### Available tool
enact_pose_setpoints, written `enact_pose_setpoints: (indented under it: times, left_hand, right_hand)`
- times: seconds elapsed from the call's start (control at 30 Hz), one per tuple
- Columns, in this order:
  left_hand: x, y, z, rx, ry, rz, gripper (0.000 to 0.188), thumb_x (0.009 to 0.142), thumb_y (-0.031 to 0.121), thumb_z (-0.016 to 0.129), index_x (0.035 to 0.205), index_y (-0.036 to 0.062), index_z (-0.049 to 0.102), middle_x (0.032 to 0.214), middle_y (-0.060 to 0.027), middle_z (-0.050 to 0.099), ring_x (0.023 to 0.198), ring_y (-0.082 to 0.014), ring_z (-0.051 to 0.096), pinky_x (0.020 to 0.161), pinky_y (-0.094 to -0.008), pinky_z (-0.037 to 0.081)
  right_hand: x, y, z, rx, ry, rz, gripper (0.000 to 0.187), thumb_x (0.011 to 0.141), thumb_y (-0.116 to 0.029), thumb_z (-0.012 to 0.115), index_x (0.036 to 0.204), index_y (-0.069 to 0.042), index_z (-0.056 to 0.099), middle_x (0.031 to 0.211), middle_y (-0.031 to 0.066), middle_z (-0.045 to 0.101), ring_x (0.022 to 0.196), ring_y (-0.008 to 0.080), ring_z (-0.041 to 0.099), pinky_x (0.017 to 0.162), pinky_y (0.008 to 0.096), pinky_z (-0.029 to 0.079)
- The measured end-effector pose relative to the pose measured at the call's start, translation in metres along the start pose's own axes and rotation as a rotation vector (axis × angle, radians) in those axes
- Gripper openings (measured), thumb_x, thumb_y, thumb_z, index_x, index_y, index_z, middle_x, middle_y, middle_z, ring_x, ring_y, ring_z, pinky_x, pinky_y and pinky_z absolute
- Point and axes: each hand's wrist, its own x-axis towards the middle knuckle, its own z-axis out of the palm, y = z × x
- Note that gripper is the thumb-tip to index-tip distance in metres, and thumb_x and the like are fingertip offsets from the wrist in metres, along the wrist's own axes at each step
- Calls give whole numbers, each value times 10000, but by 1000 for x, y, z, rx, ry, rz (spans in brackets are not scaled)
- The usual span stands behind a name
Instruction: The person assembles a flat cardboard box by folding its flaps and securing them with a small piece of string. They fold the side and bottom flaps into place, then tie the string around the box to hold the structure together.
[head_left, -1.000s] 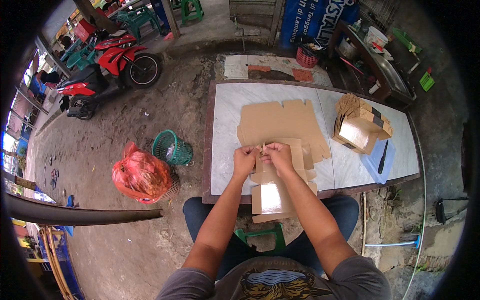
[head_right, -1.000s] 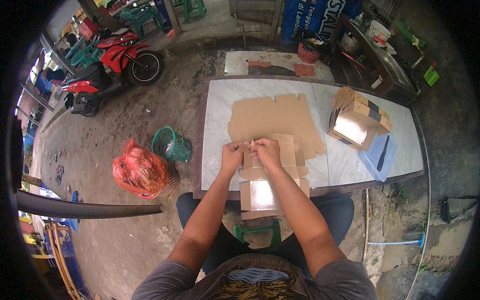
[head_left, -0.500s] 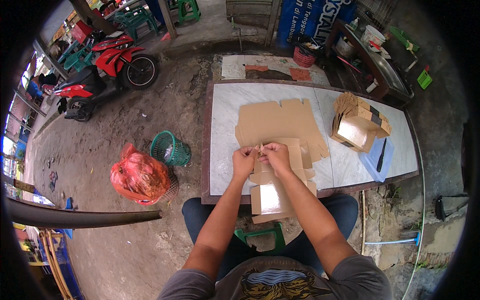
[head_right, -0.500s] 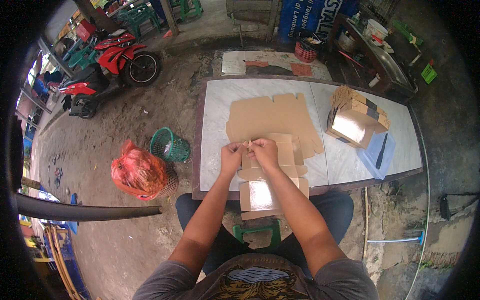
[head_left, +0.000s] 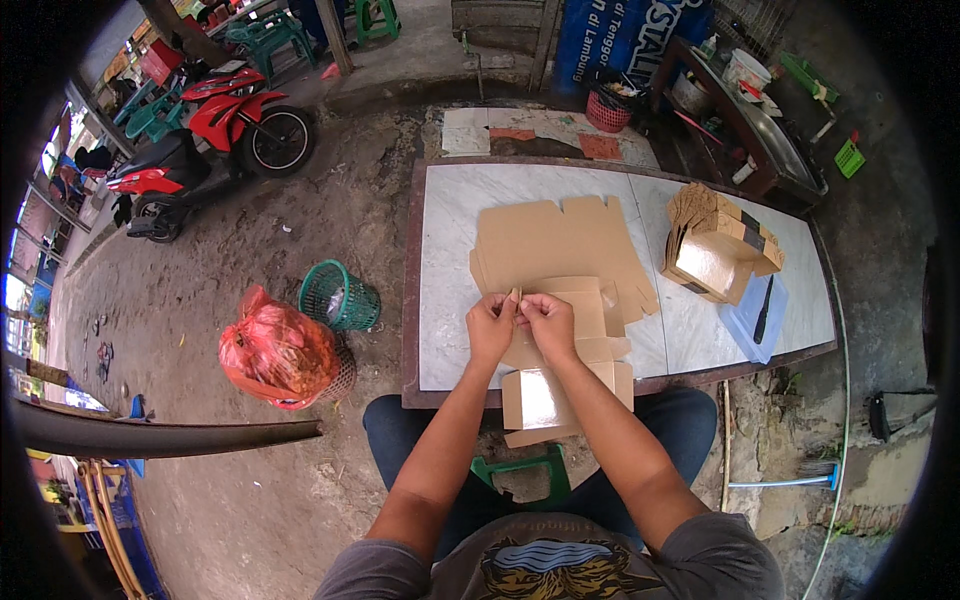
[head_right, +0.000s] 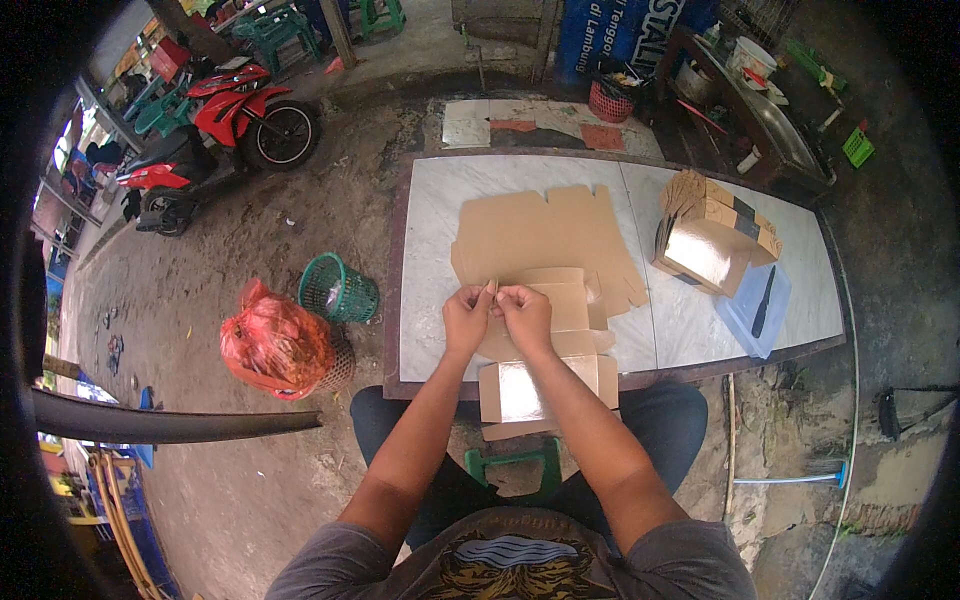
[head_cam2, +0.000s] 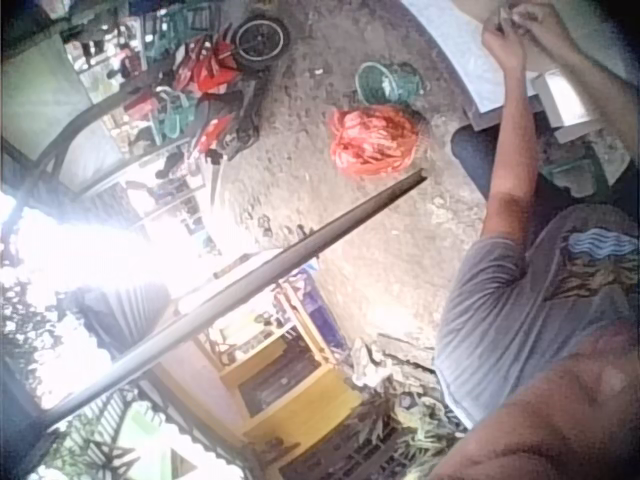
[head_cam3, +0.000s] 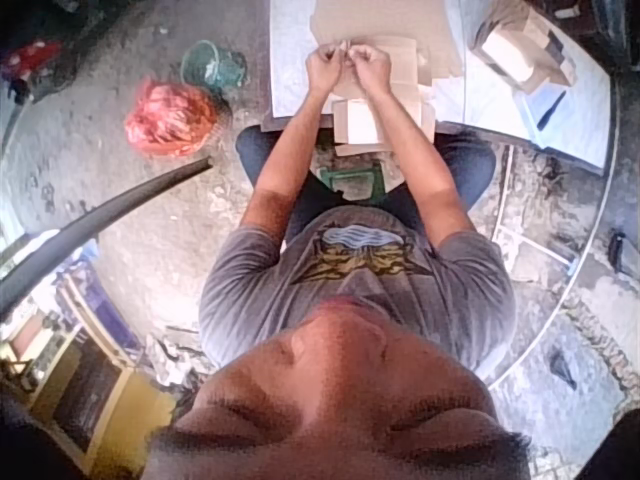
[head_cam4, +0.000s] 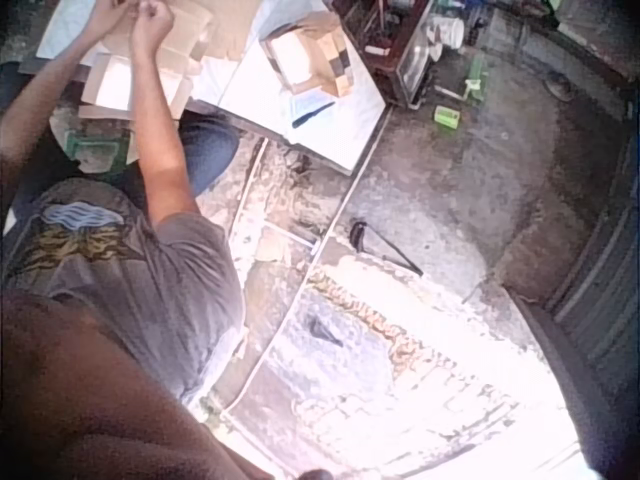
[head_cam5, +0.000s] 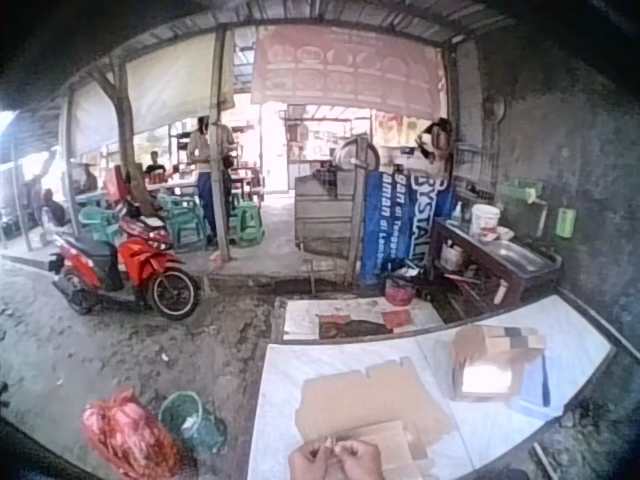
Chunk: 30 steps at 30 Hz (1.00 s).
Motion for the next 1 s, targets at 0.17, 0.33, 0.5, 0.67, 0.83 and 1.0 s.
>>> enact_pose_setpoints:
  times: [0.17, 0.33, 0.5, 0.67, 0.83, 1.0]
  left_hand:
    - [-1, -6, 3, -34, 14, 25, 311, 974, 230, 761, 879, -64, 734, 723, -85, 718, 653, -99, 624, 578, -305, 493]
    - [-3, -7, 4, -49, 6, 21, 266, 984, 196, 747, 887, -51, 737, 735, -61, 716, 660, -76, 608, 576, -282, 482]
    - [-4, -10, 1, -181, -10, 32, 253, 988, 179, 741, 884, -52, 735, 738, -38, 710, 676, -59, 592, 590, -267, 478]
    - [-3, -20, 3, -136, -23, 36, 231, 987, 162, 734, 906, -53, 732, 767, -38, 716, 703, -64, 598, 607, -268, 483]
    - [-3, -20, -2, -138, -52, 10, 191, 981, 126, 720, 911, -52, 729, 783, -41, 719, 724, -73, 605, 623, -277, 491]
    - [-3, -9, -2, -112, -96, -39, 209, 987, 144, 711, 943, -58, 743, 805, -46, 729, 729, -73, 607, 634, -276, 495]
  right_hand:
    - [-1, 8, 6, 1, 40, -55, 131, 983, -55, 691, 1037, 53, 742, 847, 90, 752, 700, 135, 712, 644, 275, 572]
    - [-1, 10, 6, -49, 69, -55, 137, 979, -65, 696, 1037, 49, 745, 825, 83, 744, 682, 125, 703, 624, 279, 567]
    - [-7, 2, 9, -73, 74, -29, 137, 1000, -112, 703, 1041, 12, 742, 849, 52, 736, 697, 102, 684, 596, 255, 553]
    - [-9, 5, 14, -29, 123, -26, 133, 996, -122, 701, 995, 7, 732, 770, 34, 702, 635, 92, 657, 553, 258, 525]
    - [-11, 3, 19, -43, 137, -14, 134, 1010, -163, 707, 988, -30, 700, 785, 4, 677, 612, 74, 618, 521, 239, 505]
    - [-9, 26, 20, -95, 217, -137, 141, 987, -167, 735, 990, -33, 692, 774, 12, 663, 602, 83, 605, 528, 256, 499]
